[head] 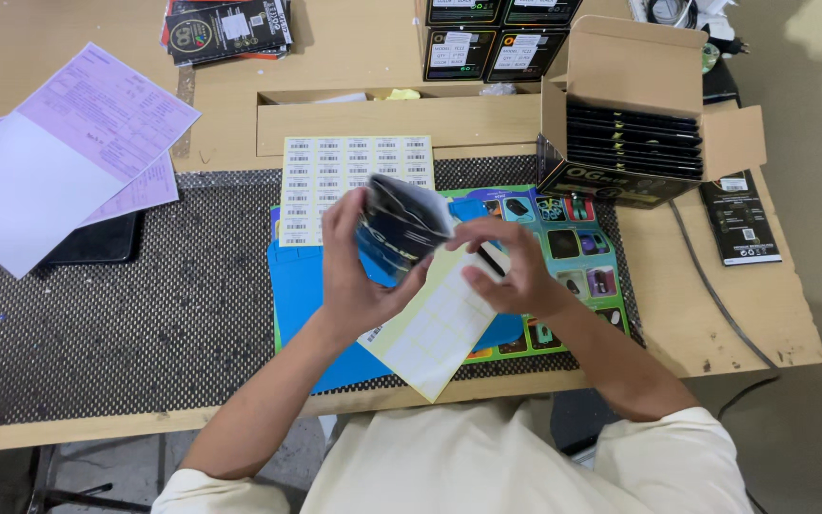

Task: The person repeatedly takes a smartphone screen assembly out of a black box, writes on a label attached to the screen using a pen, and then places the screen back into the box. This process is repeated for multiple units on a cluttered workbench.

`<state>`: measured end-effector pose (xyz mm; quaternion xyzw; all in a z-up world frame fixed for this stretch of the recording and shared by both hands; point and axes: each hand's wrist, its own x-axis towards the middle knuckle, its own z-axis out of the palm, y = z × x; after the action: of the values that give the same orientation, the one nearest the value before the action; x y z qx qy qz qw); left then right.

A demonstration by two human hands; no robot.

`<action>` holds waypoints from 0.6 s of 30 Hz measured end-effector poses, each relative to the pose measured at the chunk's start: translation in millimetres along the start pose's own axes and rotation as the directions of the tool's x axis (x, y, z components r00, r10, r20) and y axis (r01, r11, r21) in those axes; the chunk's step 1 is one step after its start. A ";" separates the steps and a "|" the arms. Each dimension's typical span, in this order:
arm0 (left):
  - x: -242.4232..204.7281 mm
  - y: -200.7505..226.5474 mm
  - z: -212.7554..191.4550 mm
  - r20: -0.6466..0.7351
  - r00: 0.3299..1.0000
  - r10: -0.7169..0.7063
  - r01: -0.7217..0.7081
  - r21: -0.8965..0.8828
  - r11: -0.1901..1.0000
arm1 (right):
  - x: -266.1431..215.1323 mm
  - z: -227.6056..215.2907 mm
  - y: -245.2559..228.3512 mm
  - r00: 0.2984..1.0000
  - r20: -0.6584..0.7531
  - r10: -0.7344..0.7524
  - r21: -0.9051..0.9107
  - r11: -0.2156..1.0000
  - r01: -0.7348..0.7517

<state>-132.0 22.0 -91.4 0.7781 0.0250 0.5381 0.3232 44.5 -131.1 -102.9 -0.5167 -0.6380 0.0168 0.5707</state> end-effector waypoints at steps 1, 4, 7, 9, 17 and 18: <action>2.1 -0.6 1.7 0.000 1.000 -0.001 0.001 -0.001 1.000 | -7.1 -5.1 12.7 1.000 0.001 0.002 -0.001 1.000 -0.002; 0.1 -3.5 7.2 0.058 0.988 0.146 -0.156 0.241 0.958 | -23.1 -17.2 32.5 0.999 -0.052 -0.015 0.108 0.994 0.021; -6.0 -13.1 11.8 0.168 0.964 0.207 -0.255 0.354 0.900 | -11.0 -24.5 22.3 0.997 -0.020 0.073 0.046 0.996 -0.072; -10.6 -18.1 12.3 0.255 0.940 0.226 -0.320 0.436 0.841 | 1.2 -29.0 17.9 0.996 0.036 0.085 -0.067 0.994 -0.083; -8.1 -24.1 6.6 0.450 0.874 0.182 -0.401 0.457 0.794 | 5.7 -21.6 26.6 0.988 0.054 0.142 -0.095 0.986 -0.137; -4.8 -25.0 3.9 0.459 0.872 0.171 -0.401 0.468 0.787 | 4.5 -21.4 29.6 0.989 0.010 0.146 -0.135 0.980 -0.143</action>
<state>-123.0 38.1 -109.4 0.9233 -0.0076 0.3840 -0.0029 80.3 -126.4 -110.3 -0.5988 -0.6040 0.0204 0.5256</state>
